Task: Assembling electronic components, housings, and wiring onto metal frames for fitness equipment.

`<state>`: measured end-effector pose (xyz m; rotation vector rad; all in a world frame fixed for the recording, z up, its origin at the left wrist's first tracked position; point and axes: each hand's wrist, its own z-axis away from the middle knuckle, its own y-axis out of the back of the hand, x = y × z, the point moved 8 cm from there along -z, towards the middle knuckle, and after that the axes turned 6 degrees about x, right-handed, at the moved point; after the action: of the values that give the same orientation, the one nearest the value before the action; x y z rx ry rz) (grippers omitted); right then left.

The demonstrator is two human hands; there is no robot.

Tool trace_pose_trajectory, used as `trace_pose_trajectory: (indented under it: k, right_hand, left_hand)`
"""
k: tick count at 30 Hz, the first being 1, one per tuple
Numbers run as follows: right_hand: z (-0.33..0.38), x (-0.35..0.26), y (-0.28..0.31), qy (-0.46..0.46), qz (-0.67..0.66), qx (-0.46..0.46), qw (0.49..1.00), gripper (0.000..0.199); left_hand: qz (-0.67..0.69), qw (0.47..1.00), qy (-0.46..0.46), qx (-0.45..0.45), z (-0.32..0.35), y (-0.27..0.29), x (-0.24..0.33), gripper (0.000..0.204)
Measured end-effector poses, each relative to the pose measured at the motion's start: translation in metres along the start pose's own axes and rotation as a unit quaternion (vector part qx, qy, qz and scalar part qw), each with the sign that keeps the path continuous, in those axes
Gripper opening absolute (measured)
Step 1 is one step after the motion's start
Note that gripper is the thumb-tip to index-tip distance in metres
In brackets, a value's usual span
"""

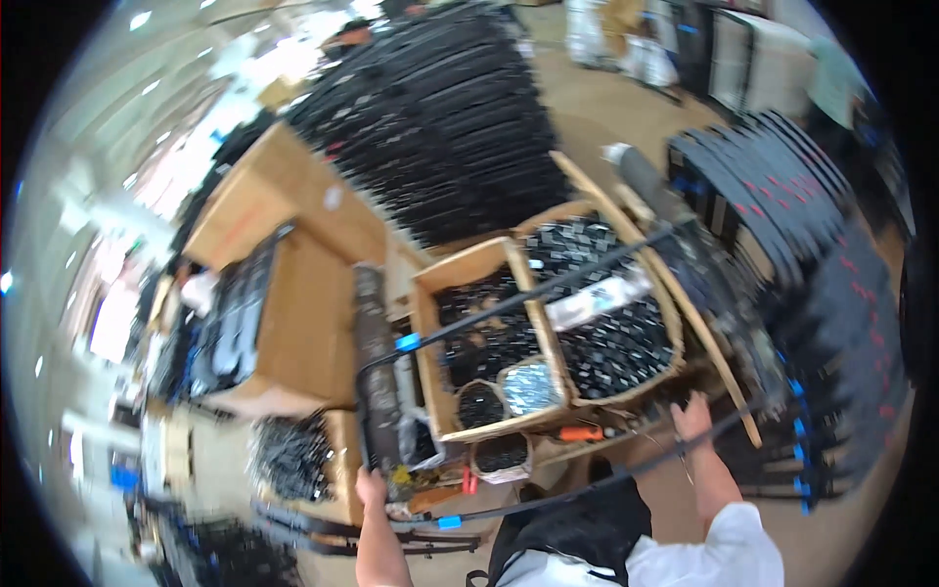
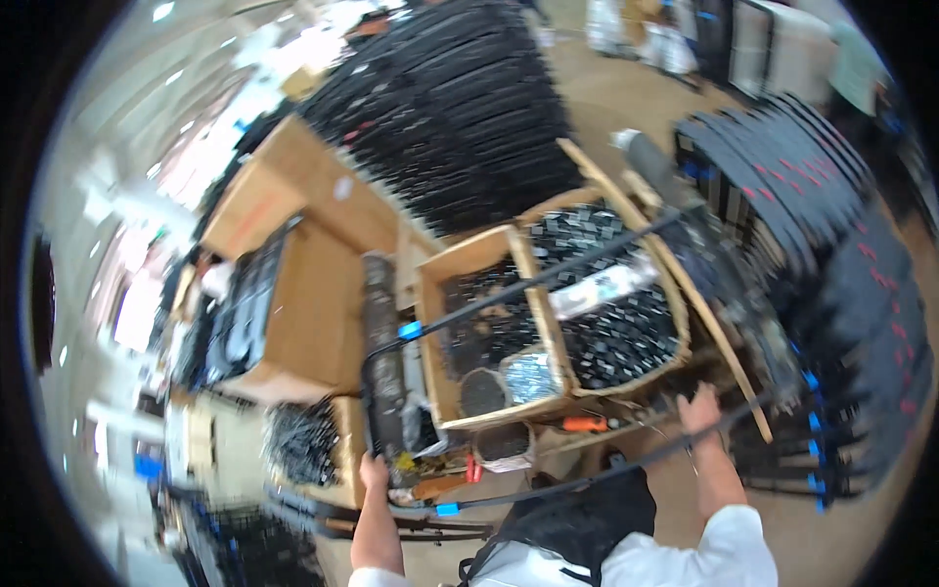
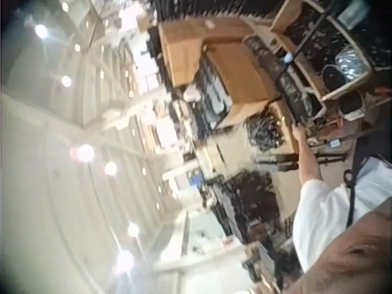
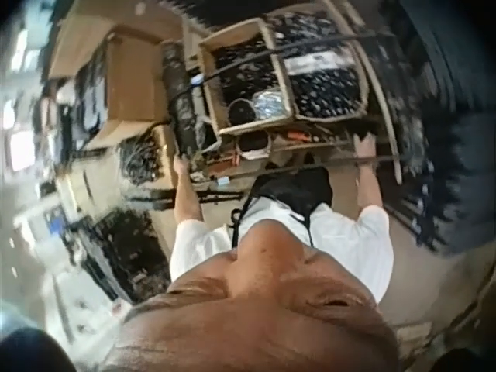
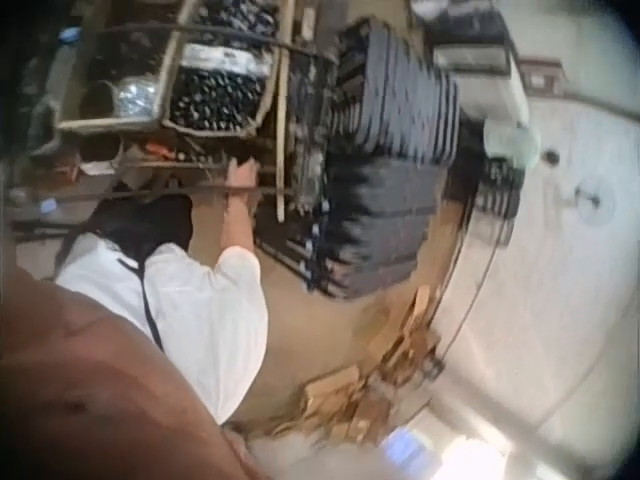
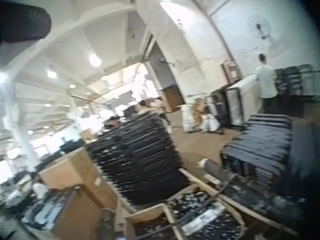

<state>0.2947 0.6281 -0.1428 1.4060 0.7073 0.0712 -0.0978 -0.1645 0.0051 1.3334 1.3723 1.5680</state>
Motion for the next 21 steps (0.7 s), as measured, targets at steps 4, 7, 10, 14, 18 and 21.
trace_pose_trajectory:
  k: [4,7,10,14,18,21]
  right_hand:
    - [-0.020,-0.017,-0.046,0.002,0.004,-0.075,0.997,0.079]
    - [-0.027,-0.008,-0.061,-0.034,0.033,-0.188,0.981,0.059]
    - [-0.006,-0.021,-0.007,-0.055,-0.008,-0.102,0.993,0.054]
    - [0.051,-0.017,0.072,-0.082,0.021,-0.078,0.993,0.059]
    - [0.121,0.017,0.116,-0.066,0.031,-0.094,0.993,0.075]
    - [0.159,0.019,0.144,-0.057,0.053,-0.157,0.985,0.059]
  left_hand:
    - [-0.006,0.999,0.047,-0.006,0.009,0.019,-0.005,0.040]
    - [-0.033,0.998,0.059,0.018,0.024,0.031,0.011,0.040]
    - [-0.029,0.992,-0.047,0.115,0.042,0.060,0.058,0.036]
    - [0.162,0.952,-0.210,0.151,0.068,0.075,0.165,0.023]
    - [0.323,0.913,-0.242,-0.052,0.106,0.031,0.299,0.022]
    - [0.437,0.827,-0.299,-0.189,0.162,-0.001,0.394,0.022]
